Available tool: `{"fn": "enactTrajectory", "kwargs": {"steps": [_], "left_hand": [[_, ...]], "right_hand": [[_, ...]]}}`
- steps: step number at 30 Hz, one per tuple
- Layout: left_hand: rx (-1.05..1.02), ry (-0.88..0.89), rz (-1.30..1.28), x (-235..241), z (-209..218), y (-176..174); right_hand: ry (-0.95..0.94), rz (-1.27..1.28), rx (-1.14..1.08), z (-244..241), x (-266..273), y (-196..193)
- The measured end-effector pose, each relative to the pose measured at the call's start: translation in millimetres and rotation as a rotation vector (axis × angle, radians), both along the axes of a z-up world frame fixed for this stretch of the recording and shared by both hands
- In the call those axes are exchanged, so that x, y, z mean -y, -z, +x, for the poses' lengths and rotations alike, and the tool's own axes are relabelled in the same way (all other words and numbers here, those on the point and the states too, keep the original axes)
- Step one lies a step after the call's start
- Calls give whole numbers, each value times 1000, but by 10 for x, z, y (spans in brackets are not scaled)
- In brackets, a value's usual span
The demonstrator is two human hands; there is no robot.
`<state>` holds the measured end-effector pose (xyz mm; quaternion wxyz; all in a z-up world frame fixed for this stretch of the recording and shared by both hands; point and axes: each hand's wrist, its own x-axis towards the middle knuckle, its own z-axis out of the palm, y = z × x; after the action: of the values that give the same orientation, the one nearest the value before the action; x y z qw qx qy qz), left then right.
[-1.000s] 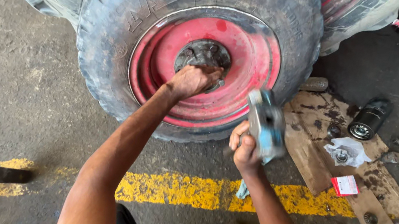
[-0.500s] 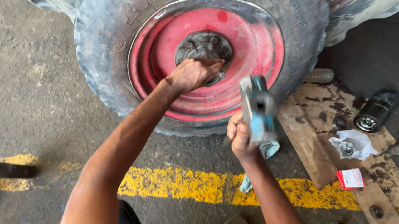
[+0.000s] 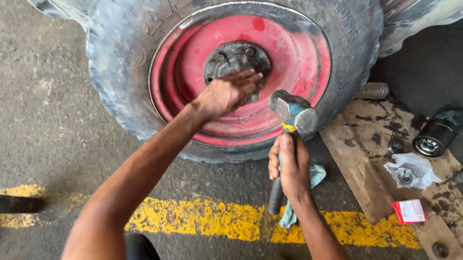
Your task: The person cleans the center of a red wheel hub with a cloth, then opens a small box to retrieve a metal part. They place the part into the hub and use a hammer to tap it into position. Finally, they insert a metal rod into the hub and continue hammering it to secure the assembly.
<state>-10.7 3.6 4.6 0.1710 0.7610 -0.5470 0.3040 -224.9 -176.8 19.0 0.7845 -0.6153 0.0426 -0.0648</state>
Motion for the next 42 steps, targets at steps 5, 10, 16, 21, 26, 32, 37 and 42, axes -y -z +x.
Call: {"fn": "enactTrajectory", "kwargs": {"steps": [5, 10, 16, 21, 26, 32, 37, 42], "left_hand": [[-145, 215, -21, -82, -889, -33], [-1027, 92, -94, -215, -1700, 277], [-871, 341, -38, 337, -2049, 1171], [-581, 488, 419, 776, -2089, 1254], [-580, 521, 512, 914, -2259, 1521], [-737, 240, 779, 945, -2151, 2269], [-1139, -83, 696, 1475, -2113, 2915], [-1195, -52, 477, 2225, -2128, 3424]], "right_hand": [[6, -67, -104, -230, 214, 375], [-7, -146, -395, -569, 426, 1134], [101, 173, -692, -981, 532, 2118], [243, 379, -743, -1210, 869, 2982], [299, 359, -664, -1402, 1420, 3335], [410, -1235, -760, -1662, 2286, 3296], [320, -1567, -758, -1966, 2709, 3377], [562, -1721, -619, -1860, 2451, 3388]]}}
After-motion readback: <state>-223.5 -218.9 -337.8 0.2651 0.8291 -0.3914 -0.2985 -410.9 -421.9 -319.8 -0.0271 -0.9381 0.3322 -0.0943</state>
